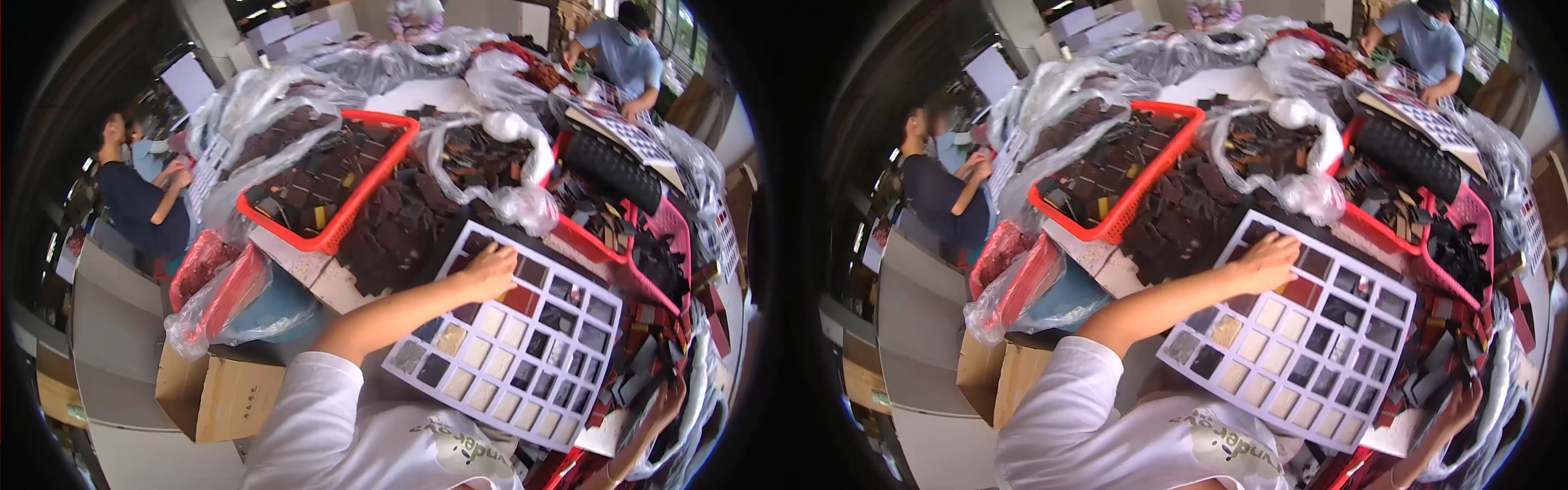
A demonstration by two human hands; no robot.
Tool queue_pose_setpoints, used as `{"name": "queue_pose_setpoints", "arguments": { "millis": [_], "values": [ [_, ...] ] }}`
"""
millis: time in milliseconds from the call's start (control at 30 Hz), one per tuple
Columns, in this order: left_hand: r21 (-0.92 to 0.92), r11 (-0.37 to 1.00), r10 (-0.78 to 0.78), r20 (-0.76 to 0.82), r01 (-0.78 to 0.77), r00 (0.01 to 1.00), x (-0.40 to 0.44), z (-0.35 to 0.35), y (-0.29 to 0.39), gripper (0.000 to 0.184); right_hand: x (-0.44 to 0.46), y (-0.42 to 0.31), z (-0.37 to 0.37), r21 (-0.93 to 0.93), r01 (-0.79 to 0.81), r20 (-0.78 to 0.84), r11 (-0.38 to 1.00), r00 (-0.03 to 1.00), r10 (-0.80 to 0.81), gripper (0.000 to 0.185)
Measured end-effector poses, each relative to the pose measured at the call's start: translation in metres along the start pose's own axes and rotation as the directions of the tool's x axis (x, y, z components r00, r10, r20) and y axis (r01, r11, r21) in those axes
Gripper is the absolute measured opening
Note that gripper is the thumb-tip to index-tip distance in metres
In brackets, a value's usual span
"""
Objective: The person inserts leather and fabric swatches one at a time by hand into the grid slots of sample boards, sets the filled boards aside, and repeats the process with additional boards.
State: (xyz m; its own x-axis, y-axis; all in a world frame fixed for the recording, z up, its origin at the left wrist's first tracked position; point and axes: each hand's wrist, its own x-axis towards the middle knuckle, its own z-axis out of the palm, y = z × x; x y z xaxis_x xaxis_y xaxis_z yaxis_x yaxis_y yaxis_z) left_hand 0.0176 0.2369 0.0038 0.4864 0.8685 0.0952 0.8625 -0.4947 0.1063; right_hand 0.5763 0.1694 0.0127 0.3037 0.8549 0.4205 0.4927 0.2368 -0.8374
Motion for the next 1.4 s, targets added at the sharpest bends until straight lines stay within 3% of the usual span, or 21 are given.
{"name": "queue_pose_setpoints", "arguments": {
  "millis": [33, 67, 100, 133, 167, 233, 367, 500, 700, 767, 900, 967, 1100, 1233, 1300, 1400],
  "values": [
    [-0.043, 0.999, -0.001, 0.048, 0.003, 0.999, 0.0, -0.007, -0.001, 0.048, -0.013, -0.044, 0.046, 0.026, 0.033, 0.042, 0.999, 0.999, -0.034, 0.028],
    [-0.085, 0.996, -0.005, -0.044, 0.002, 0.999, -0.002, 0.0, -0.005, 0.046, -0.023, -0.071, 0.084, 0.045, 0.023, 0.09, 0.999, 0.996, -0.027, 0.024],
    [-0.108, 0.994, -0.003, -0.107, -0.009, 0.994, -0.003, 0.007, -0.01, 0.046, -0.037, -0.117, 0.121, 0.049, 0.036, 0.241, 0.998, 0.969, -0.047, 0.02],
    [-0.119, 0.993, -0.009, -0.122, -0.005, 0.992, -0.004, 0.012, -0.014, 0.047, -0.051, -0.15, 0.152, -0.091, 0.072, 0.31, 0.993, 0.95, -0.04, 0.013],
    [-0.12, 0.993, -0.004, -0.117, -0.01, 0.993, -0.006, 0.014, -0.016, 0.048, -0.065, -0.165, 0.178, -0.056, 0.186, 0.35, 0.981, 0.924, -0.155, 0.014],
    [-0.166, 0.986, -0.013, -0.165, -0.015, 0.986, -0.01, 0.019, -0.017, 0.047, -0.083, -0.178, 0.215, -0.03, 0.526, 0.449, 0.85, 0.767, -0.459, 0.021],
    [-0.187, 0.982, -0.017, -0.17, -0.015, 0.985, -0.014, 0.021, -0.018, 0.049, -0.115, -0.178, 0.26, -0.059, 0.741, 0.484, 0.669, 0.607, -0.63, 0.018],
    [-0.201, 0.98, -0.015, -0.141, -0.013, 0.99, -0.014, 0.012, -0.016, 0.049, -0.121, -0.167, 0.263, -0.149, 0.82, 0.576, 0.553, 0.526, -0.625, 0.021],
    [-0.196, 0.979, 0.03, -0.131, -0.056, 0.991, -0.013, 0.014, -0.026, 0.05, -0.129, -0.171, 0.255, -0.055, 0.639, 0.624, 0.767, 0.622, -0.473, 0.019],
    [-0.253, 0.965, 0.053, -0.083, -0.072, 0.995, -0.01, 0.004, -0.032, 0.049, -0.127, -0.167, 0.258, -0.075, 0.627, 0.635, 0.776, 0.63, -0.448, 0.021],
    [-0.381, 0.913, 0.062, -0.217, -0.143, 0.974, 0.004, -0.02, -0.054, 0.028, -0.121, -0.166, 0.264, -0.068, 0.595, 0.654, 0.801, 0.633, -0.414, 0.02],
    [-0.333, 0.94, -0.051, -0.367, -0.08, 0.929, 0.016, -0.03, -0.078, 0.019, -0.118, -0.168, 0.263, -0.048, 0.506, 0.669, 0.861, 0.656, -0.349, 0.02],
    [-0.201, 0.936, -0.353, -0.568, 0.29, 0.744, 0.043, -0.026, -0.149, 0.013, -0.104, -0.17, 0.256, -0.009, 0.417, 0.748, 0.909, 0.606, -0.27, 0.021],
    [-0.143, 0.847, -0.512, -0.479, 0.512, 0.713, 0.062, -0.008, -0.193, 0.022, -0.109, -0.168, 0.264, -0.059, 0.419, 0.707, 0.906, 0.659, -0.259, 0.019],
    [-0.146, 0.785, -0.617, -0.274, 0.603, 0.737, 0.07, -0.011, -0.194, 0.029, -0.111, -0.168, 0.268, -0.106, 0.439, 0.696, 0.892, 0.674, -0.249, 0.016],
    [-0.08, 0.782, -0.608, -0.32, 0.618, 0.727, 0.076, -0.007, -0.194, 0.022, -0.11, -0.172, 0.271, -0.142, 0.442, 0.702, 0.886, 0.676, -0.225, 0.014]
  ]
}}
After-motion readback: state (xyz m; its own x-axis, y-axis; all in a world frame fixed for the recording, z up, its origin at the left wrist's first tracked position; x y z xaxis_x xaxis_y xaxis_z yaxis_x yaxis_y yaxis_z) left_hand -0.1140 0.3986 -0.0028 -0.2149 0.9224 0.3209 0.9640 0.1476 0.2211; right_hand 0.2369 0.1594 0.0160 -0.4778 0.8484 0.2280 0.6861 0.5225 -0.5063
